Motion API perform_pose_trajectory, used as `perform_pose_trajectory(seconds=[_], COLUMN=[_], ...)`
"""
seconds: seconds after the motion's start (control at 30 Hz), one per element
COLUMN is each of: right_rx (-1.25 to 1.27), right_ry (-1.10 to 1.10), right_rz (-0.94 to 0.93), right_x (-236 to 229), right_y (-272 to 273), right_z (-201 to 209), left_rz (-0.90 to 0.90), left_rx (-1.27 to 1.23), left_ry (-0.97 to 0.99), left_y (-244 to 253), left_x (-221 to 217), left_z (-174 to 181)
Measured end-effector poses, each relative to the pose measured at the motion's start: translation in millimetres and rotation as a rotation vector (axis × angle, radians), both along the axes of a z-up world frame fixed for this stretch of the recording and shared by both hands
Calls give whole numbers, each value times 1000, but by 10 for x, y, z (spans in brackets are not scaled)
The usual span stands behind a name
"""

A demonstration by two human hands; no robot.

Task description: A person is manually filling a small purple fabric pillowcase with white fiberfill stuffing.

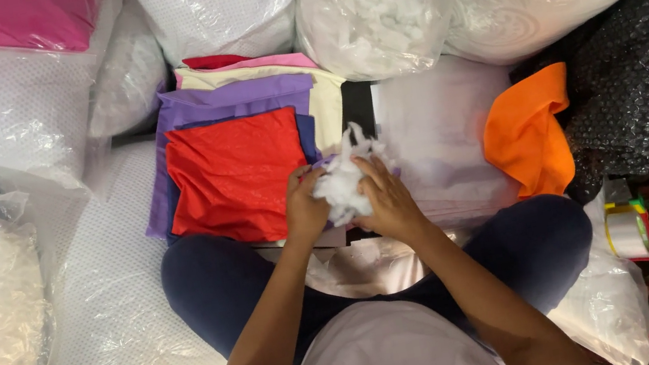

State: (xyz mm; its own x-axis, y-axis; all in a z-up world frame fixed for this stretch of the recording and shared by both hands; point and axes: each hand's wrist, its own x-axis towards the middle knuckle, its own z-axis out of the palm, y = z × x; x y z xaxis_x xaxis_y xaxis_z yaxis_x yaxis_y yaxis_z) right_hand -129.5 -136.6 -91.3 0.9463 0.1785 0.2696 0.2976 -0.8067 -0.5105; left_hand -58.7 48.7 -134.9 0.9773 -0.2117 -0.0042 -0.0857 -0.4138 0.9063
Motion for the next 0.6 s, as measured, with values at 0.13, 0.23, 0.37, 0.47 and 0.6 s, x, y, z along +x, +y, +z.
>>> perform_pose_trajectory(seconds=[0.13,0.23,0.37,0.47,0.6], right_rx=[-47,-71,134,424,754], right_ry=[-46,-13,41,90,410], right_rz=[-139,-231,-157,-177,-390], right_x=[135,191,132,37,-81], right_y=[36,71,69,-44,-260], right_z=[-294,-262,-186,-83,-11], left_rz=[-44,-247,-350,-249,-160], left_rx=[-76,-210,124,118,72], left_ry=[57,-9,-278,-299,-174], left_y=[71,150,160,169,208], left_x=[-38,-57,-10,69,77], left_z=[306,486,337,79,-181])
